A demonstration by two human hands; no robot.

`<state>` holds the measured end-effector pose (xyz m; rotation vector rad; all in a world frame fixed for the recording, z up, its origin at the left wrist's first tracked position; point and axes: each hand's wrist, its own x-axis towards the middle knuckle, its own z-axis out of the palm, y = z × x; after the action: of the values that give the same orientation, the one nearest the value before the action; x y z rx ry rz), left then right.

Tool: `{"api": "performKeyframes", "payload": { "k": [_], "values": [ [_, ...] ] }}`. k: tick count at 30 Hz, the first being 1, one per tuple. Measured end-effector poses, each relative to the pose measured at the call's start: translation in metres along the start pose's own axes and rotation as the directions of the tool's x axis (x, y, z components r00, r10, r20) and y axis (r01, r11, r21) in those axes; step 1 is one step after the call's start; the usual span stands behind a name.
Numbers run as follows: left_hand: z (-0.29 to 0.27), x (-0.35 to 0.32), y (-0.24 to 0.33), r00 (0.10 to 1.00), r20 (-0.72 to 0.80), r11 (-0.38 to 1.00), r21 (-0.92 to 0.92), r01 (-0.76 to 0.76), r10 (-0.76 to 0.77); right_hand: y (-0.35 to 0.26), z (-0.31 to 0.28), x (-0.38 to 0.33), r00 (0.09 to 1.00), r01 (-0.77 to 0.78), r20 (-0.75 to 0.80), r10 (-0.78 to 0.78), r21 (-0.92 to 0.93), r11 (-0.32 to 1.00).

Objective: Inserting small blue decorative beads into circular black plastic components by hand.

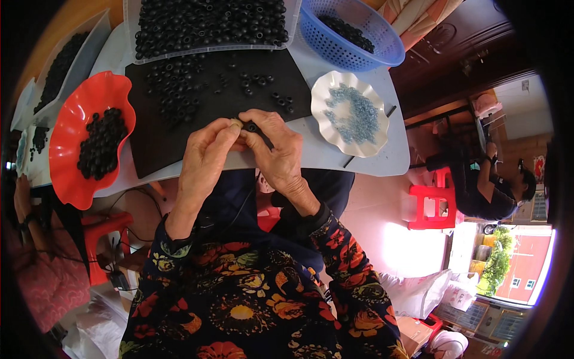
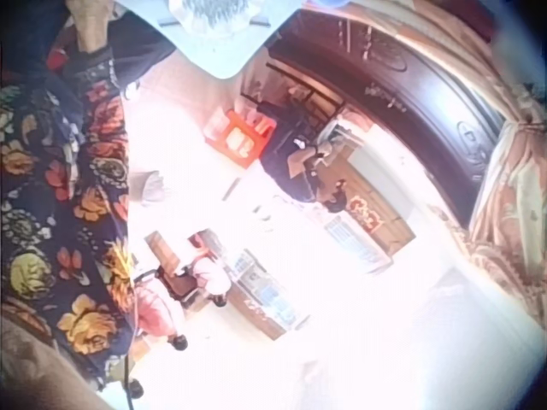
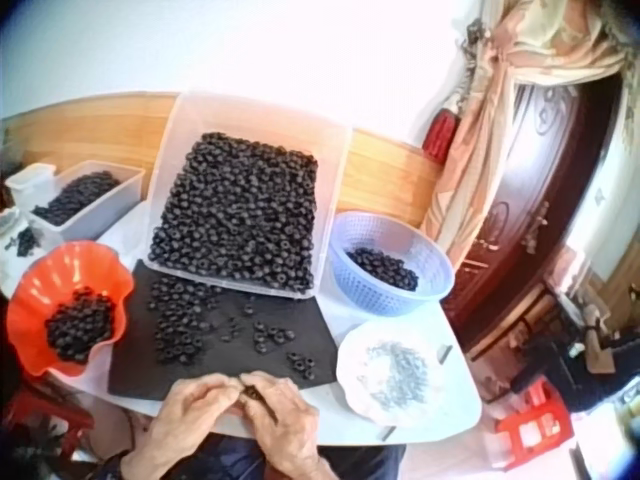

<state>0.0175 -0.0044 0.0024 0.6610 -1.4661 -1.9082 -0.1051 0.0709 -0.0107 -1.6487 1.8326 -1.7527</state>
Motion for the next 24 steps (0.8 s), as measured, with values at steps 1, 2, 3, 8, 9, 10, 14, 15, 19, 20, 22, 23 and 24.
{"api": "performKeyframes", "payload": {
  "k": [1,2,3,8,9,10,14,15,19,20,22,23,24],
  "values": [
    [-0.001,0.000,0.000,0.998,0.063,0.999,0.039,0.009,-0.012,-0.001,-0.001,0.000,1.000,-0.001,-0.003,0.001,-0.001,1.000],
    [-0.002,0.000,0.000,0.992,0.125,0.997,0.077,0.016,-0.025,-0.003,-0.003,0.000,1.000,0.001,-0.014,-0.001,-0.020,1.000],
    [0.000,0.000,-0.002,0.991,0.128,0.997,0.078,0.016,-0.026,-0.004,-0.005,0.000,1.000,0.003,-0.025,-0.004,-0.038,0.999],
    [0.005,0.004,-0.015,0.989,0.128,0.899,-0.421,0.124,-0.076,-0.002,0.000,0.000,1.000,-0.009,-0.003,0.009,0.002,1.000],
    [0.006,0.004,-0.015,0.988,0.131,0.898,-0.421,0.125,-0.076,-0.003,0.000,0.002,0.998,-0.058,0.021,0.057,0.040,0.998],
    [0.006,0.005,-0.014,0.989,0.121,0.907,-0.402,0.125,-0.083,-0.004,-0.001,0.002,0.998,-0.057,0.020,0.057,0.038,0.998],
    [0.009,0.005,-0.010,0.987,0.068,0.934,-0.321,0.159,-0.144,-0.005,-0.003,0.003,0.995,-0.098,0.026,0.096,0.074,0.992],
    [0.007,0.005,-0.012,0.987,0.064,0.934,-0.319,0.158,-0.145,-0.004,-0.002,0.003,0.997,-0.074,0.016,0.074,0.065,0.995],
    [0.004,0.004,-0.013,0.992,0.096,0.959,-0.263,0.105,-0.083,0.003,-0.003,0.003,0.999,0.024,0.031,-0.024,0.014,1.000],
    [0.005,0.002,-0.011,0.992,0.101,0.956,-0.274,0.103,-0.078,0.002,-0.003,0.001,0.999,0.008,0.046,-0.008,0.011,1.000],
    [0.007,0.001,-0.008,0.989,0.121,0.951,-0.285,0.120,-0.089,0.001,-0.006,0.003,0.998,0.007,0.060,-0.007,0.004,1.000],
    [0.007,0.001,-0.007,0.984,0.139,0.945,-0.294,0.146,-0.109,0.000,-0.007,0.003,0.997,-0.021,0.075,0.020,0.017,1.000],
    [0.007,0.000,-0.004,0.986,0.136,0.945,-0.297,0.136,-0.099,0.000,-0.007,0.004,0.995,-0.051,0.092,0.048,0.032,0.998]
  ]
}}
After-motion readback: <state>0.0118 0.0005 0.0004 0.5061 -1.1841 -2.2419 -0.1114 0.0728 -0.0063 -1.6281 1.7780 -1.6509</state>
